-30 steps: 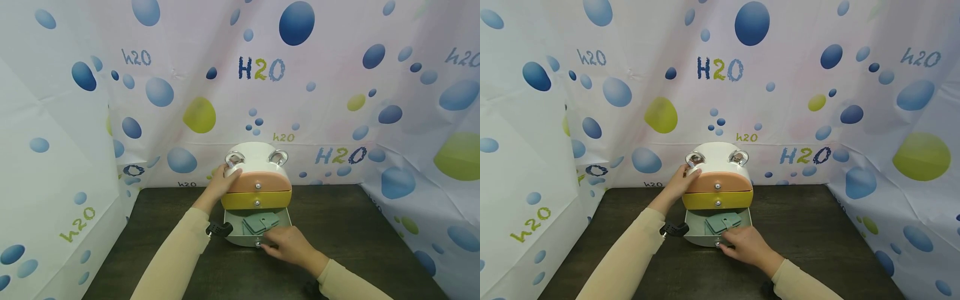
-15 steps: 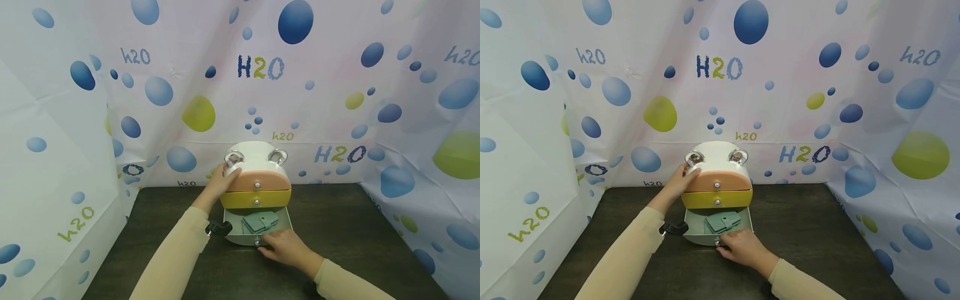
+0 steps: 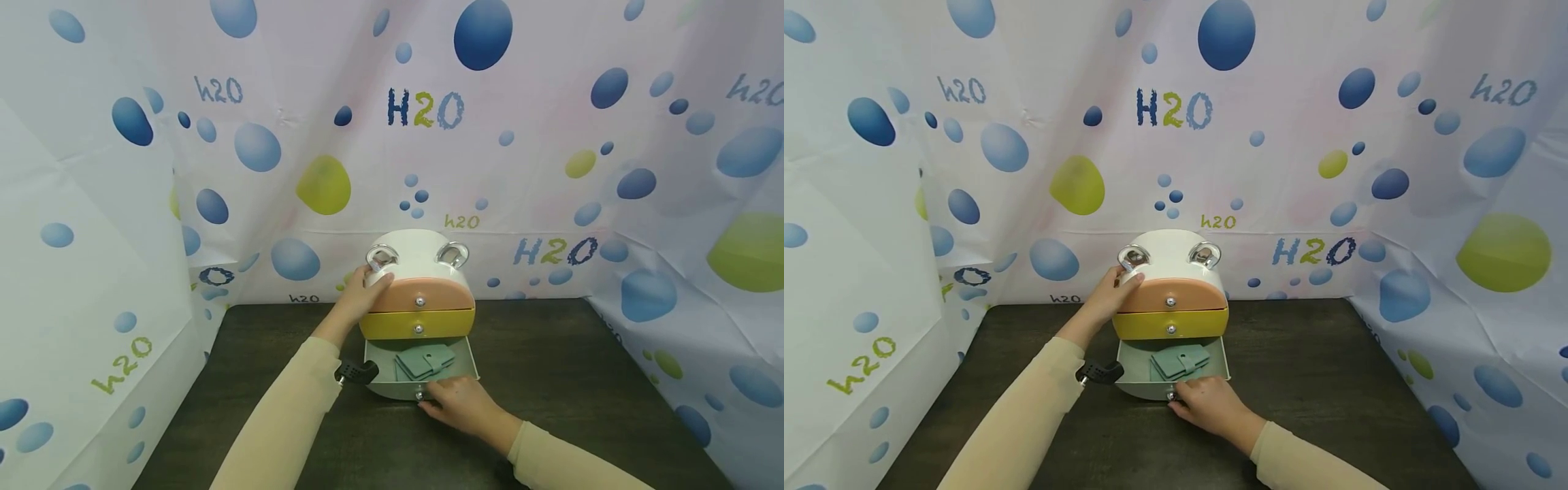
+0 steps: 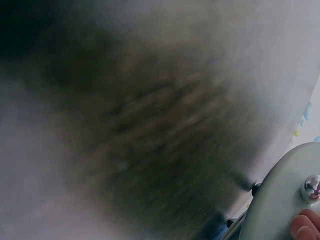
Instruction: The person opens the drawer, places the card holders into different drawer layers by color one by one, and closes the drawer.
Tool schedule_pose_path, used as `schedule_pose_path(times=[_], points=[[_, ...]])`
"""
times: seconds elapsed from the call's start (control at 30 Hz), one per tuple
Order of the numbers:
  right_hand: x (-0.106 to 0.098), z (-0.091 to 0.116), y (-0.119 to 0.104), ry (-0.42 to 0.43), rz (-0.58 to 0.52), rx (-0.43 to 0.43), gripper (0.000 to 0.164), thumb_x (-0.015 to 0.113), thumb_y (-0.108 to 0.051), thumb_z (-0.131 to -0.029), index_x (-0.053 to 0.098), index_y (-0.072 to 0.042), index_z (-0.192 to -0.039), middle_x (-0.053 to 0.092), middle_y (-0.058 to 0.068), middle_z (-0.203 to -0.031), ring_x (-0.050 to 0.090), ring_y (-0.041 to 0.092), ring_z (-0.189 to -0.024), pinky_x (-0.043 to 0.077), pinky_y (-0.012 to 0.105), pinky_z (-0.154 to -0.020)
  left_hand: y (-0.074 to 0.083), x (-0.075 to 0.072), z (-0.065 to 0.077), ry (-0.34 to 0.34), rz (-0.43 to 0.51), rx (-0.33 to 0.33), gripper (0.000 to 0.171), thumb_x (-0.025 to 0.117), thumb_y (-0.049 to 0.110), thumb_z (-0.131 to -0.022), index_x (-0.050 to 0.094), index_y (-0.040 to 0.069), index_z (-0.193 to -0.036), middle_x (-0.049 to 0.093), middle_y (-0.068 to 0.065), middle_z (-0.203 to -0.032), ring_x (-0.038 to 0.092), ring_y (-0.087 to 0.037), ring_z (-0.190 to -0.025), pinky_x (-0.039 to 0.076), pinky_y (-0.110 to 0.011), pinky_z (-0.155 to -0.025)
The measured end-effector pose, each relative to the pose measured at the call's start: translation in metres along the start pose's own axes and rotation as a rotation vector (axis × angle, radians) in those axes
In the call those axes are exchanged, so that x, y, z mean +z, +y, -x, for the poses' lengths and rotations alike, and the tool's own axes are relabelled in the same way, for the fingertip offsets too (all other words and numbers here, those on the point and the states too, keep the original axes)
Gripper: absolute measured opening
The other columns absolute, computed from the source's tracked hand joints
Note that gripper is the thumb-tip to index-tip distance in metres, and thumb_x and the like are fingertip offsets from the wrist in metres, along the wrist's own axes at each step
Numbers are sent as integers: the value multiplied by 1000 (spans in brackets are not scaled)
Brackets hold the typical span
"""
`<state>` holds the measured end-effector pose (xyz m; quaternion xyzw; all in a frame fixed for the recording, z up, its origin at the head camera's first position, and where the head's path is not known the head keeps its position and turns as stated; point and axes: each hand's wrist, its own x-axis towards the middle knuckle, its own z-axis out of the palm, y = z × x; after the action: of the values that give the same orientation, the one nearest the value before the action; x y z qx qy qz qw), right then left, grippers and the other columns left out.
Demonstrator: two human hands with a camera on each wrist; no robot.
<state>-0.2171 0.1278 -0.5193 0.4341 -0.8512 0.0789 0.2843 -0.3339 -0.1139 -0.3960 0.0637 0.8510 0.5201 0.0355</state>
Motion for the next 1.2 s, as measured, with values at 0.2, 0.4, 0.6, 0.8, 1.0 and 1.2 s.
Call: schedule_pose_path(times=[0.2, 0.4, 0.6, 0.8, 1.0, 1.2], points=[[1, -4, -6, -25, 38, 33, 34, 86, -34, -77, 56, -18, -76, 50, -13, -57, 42, -1, -47, 33, 20, -40, 1, -1, 1, 0, -8, -6, 94, 52, 67, -93, 23, 6, -157, 24, -19, -162, 24, -38, -148, 22, -57, -118], [4, -7, -13, -31, 83, 79, 34, 86, -32, -78, 55, -18, -73, 52, -11, -57, 49, 5, -47, 37, 25, -40, 0, -1, 1, 1, -2, -6, 95, 53, 67, -92, 22, 6, -158, 23, -19, -162, 23, -37, -149, 22, -57, -118], [5, -8, -15, -32, 93, 93, 33, 84, -30, -79, 54, -18, -72, 51, -11, -56, 49, 6, -46, 37, 27, -39, -1, -1, 1, 3, 15, -4, 94, 55, 65, -92, 23, 5, -157, 25, -19, -161, 24, -37, -148, 22, -56, -118], [4, -8, -12, -7, 73, 79, 33, 85, -26, -77, 53, -18, -72, 53, -10, -58, 51, 7, -47, 38, 27, -41, -2, 0, 1, 0, 10, -6, 95, 54, 67, -92, 23, 6, -157, 25, -18, -162, 24, -37, -148, 22, -56, -118], [4, -9, -8, -34, 19, 95, 32, 84, -23, -80, 54, -19, -72, 51, -11, -58, 44, 2, -47, 36, 24, -41, 1, 0, 3, -1, 20, 3, 93, 54, 66, -93, 22, 6, -157, 24, -19, -162, 23, -37, -149, 22, -56, -118], [2, -11, -5, -83, -51, 151, 27, 83, -21, -82, 57, -19, -74, 51, -13, -59, 38, -3, -50, 33, 19, -44, 1, 0, 3, 2, 16, 0, 94, 53, 67, -93, 23, 6, -158, 25, -18, -162, 24, -36, -148, 23, -56, -118]])
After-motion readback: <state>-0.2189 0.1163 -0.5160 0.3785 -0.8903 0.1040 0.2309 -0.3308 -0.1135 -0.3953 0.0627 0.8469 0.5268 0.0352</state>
